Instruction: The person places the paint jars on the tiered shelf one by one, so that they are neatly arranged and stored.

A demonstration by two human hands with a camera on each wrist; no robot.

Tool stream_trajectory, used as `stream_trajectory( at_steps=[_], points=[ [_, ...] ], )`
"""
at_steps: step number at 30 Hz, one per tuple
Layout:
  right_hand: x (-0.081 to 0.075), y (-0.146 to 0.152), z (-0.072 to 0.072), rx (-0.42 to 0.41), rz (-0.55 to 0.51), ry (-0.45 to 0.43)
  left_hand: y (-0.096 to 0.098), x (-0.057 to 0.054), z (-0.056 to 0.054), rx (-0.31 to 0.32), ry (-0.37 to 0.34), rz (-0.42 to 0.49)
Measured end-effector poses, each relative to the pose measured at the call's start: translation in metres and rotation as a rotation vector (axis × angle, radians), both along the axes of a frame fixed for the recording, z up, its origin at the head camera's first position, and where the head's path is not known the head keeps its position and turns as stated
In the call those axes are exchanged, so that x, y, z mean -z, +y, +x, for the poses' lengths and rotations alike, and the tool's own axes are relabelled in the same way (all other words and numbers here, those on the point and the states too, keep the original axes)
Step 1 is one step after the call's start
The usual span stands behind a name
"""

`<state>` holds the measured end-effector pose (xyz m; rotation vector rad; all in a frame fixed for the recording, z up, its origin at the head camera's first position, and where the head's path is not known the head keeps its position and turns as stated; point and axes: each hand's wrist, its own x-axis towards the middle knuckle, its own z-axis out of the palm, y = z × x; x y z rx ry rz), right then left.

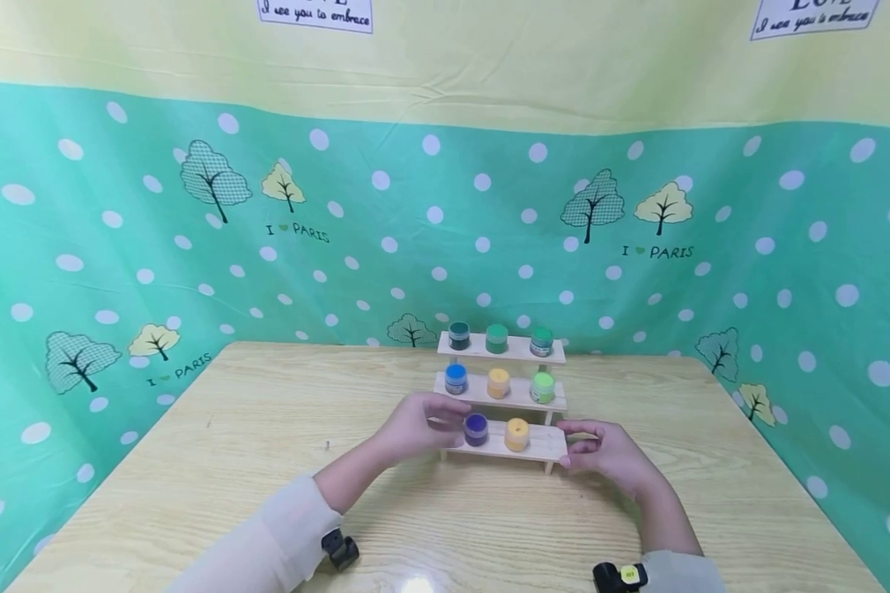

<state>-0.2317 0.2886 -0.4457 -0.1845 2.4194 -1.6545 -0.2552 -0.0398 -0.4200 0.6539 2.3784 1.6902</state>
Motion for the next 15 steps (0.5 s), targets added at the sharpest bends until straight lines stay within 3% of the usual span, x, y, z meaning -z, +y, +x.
stream_trajectory(
  at_steps=[8, 15],
  points=[
    [-0.003, 0.002, 0.001, -0.017, -0.01, 0.01, -0.018, -0.005, 0.009, 0.068, 0.018, 0.047],
    [-0.006, 0.003, 0.002, -0.03, -0.018, 0.021, -0.037, -0.003, 0.015, 0.045, 0.038, 0.054]
  ],
)
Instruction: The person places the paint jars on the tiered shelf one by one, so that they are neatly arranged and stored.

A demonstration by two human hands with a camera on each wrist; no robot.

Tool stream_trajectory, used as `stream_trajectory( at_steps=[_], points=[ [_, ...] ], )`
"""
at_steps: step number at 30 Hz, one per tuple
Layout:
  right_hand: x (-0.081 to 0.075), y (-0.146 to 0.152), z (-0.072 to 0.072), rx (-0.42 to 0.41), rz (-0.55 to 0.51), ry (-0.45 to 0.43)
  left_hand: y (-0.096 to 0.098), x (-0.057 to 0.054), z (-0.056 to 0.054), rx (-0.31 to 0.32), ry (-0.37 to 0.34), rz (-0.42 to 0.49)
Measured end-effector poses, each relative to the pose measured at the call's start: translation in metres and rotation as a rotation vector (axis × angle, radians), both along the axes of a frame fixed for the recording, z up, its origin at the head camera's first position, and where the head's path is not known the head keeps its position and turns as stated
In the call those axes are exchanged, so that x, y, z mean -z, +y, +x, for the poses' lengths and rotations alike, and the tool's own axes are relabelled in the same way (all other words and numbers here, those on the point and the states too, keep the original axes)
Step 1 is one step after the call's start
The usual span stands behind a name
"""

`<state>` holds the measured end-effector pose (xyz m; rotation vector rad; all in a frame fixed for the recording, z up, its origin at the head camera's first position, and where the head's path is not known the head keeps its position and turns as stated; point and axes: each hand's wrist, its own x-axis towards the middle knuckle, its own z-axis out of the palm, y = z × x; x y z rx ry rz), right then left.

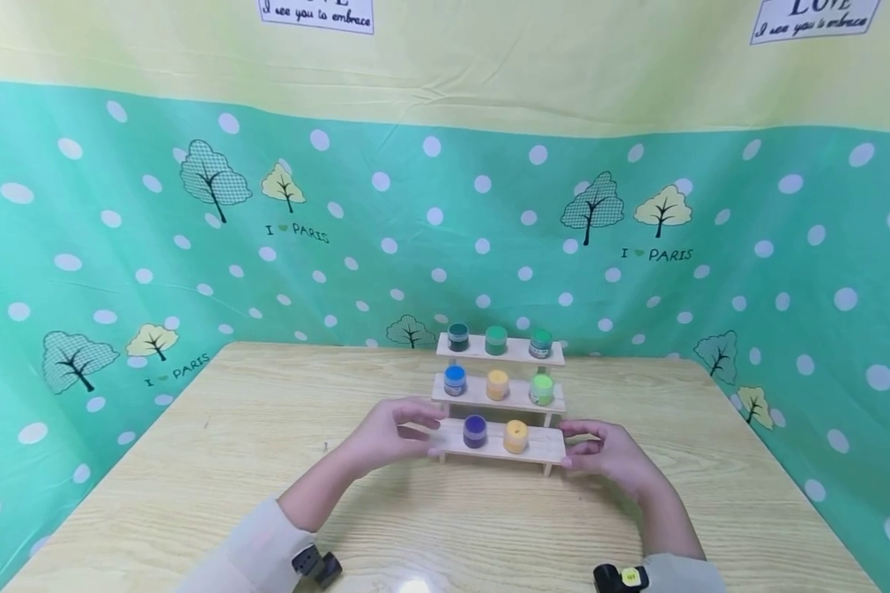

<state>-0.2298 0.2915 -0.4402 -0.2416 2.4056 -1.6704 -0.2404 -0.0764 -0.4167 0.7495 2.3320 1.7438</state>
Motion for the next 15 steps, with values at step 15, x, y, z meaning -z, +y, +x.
stream_trajectory(
  at_steps=[15],
  points=[
    [-0.005, 0.014, 0.004, 0.026, 0.036, 0.08, -0.055, -0.004, 0.012, -0.126, 0.002, 0.088]
  ],
)
